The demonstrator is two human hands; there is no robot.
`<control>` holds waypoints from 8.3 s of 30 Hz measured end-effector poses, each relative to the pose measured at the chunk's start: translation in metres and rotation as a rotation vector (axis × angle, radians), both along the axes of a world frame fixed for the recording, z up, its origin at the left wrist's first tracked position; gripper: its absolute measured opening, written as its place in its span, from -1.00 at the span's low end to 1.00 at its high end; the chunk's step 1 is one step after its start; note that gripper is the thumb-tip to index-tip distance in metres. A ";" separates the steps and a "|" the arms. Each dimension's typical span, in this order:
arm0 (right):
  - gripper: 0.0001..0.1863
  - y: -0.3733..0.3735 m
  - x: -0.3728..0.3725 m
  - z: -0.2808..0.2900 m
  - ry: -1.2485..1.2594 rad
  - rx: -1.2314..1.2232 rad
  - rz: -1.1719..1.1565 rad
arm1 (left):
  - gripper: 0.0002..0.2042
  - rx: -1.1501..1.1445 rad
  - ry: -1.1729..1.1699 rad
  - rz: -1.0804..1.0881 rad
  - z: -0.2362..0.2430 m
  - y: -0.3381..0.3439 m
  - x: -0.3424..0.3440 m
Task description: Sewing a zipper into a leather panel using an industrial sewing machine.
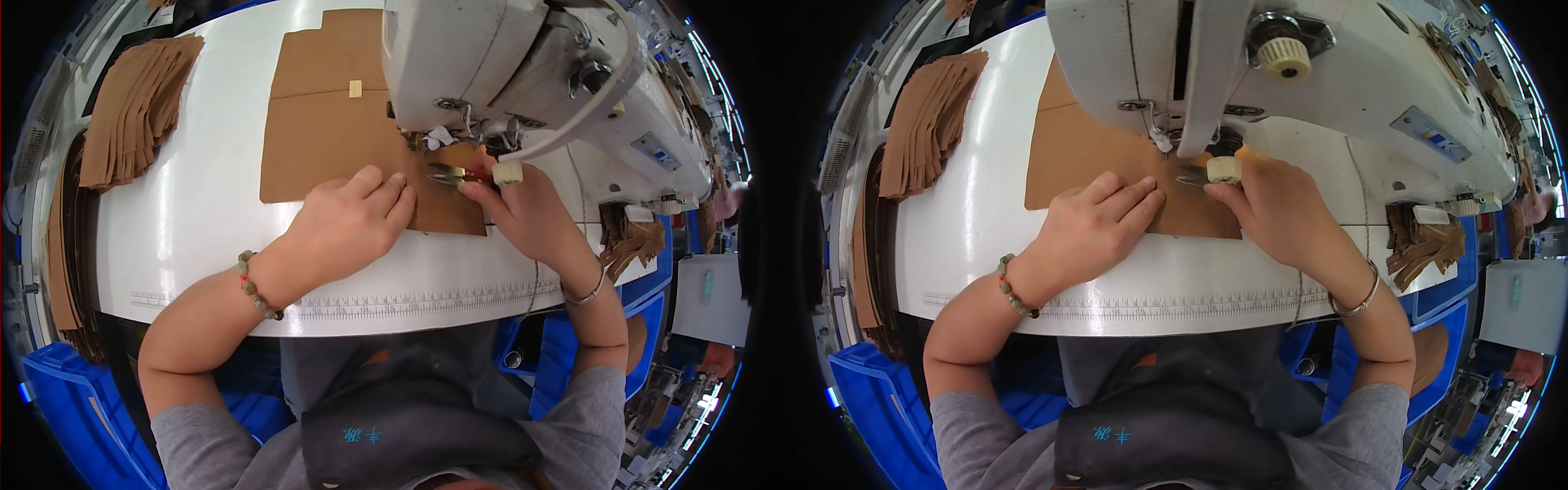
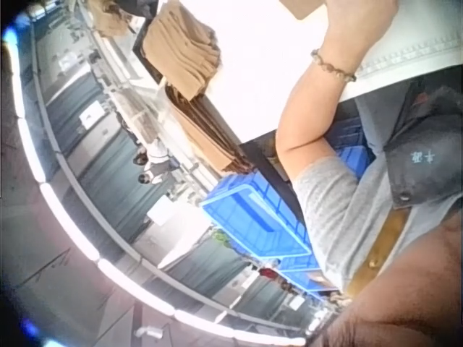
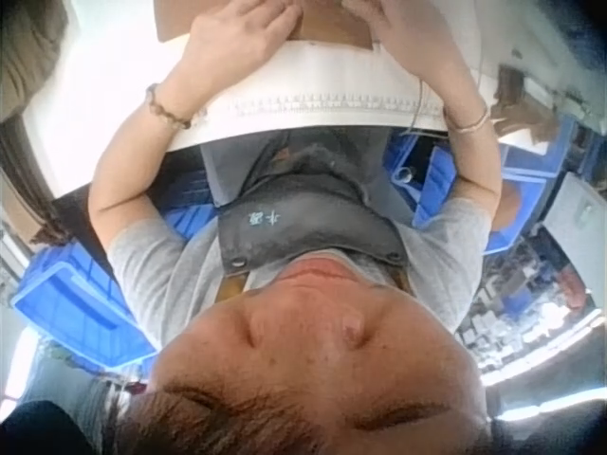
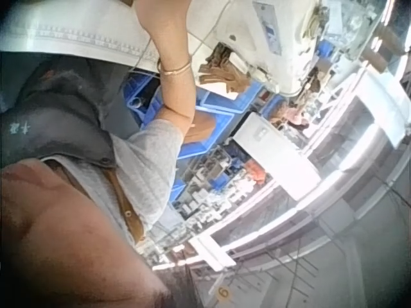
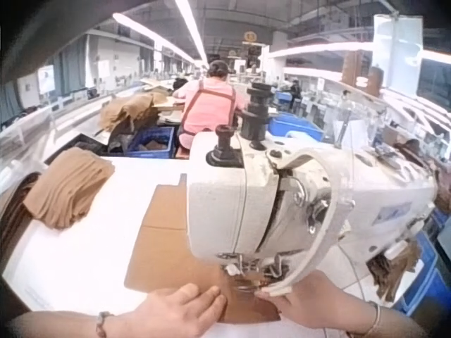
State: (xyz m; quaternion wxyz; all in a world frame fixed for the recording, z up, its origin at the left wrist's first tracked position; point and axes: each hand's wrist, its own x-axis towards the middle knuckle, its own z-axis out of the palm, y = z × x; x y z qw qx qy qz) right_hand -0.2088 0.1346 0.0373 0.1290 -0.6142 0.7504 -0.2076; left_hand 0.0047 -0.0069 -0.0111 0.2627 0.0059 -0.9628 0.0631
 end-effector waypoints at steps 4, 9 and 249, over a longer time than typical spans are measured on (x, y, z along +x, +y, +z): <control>-0.71 -0.011 0.000 -0.008 0.054 0.048 0.006 | -0.69 0.031 0.008 -0.004 -0.003 -0.001 0.000; -0.76 -0.014 0.003 -0.015 0.186 -0.114 0.071 | -0.68 0.066 0.016 -0.043 -0.004 -0.004 0.001; -0.67 0.213 -0.278 0.027 0.304 -1.190 -0.887 | -0.52 0.361 -0.076 0.123 -0.009 0.004 0.003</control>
